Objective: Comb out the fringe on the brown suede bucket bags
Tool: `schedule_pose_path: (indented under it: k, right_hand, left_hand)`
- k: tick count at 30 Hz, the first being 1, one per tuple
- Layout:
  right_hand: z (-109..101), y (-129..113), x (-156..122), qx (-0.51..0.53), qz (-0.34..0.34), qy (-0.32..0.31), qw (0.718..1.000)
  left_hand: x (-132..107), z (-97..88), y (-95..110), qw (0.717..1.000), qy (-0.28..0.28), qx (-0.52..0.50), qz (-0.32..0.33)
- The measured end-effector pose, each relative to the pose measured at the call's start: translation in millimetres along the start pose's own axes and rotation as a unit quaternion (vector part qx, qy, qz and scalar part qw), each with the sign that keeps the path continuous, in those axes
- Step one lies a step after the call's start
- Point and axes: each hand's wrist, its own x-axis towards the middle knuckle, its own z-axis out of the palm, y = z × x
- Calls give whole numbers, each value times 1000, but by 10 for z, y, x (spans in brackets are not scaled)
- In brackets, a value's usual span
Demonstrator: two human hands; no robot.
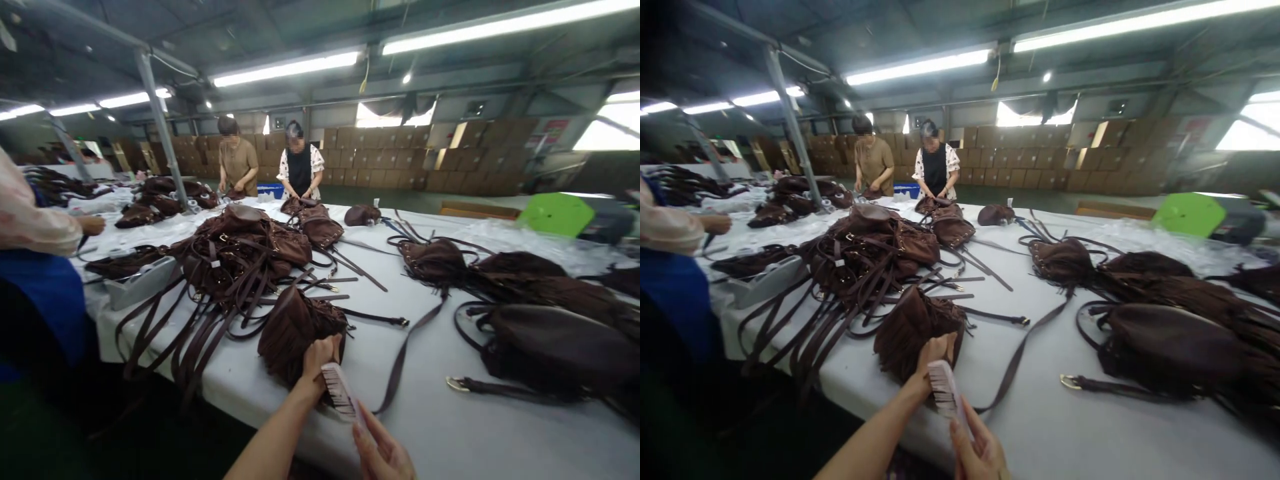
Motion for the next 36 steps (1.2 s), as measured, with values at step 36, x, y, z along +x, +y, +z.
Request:
schedule_pose_path:
  k: [36]
  right_hand:
    - [42, -615, 577, -277, -212, 77, 934]
  left_hand:
    - [-735, -882, -330, 986, 79, -148, 20]
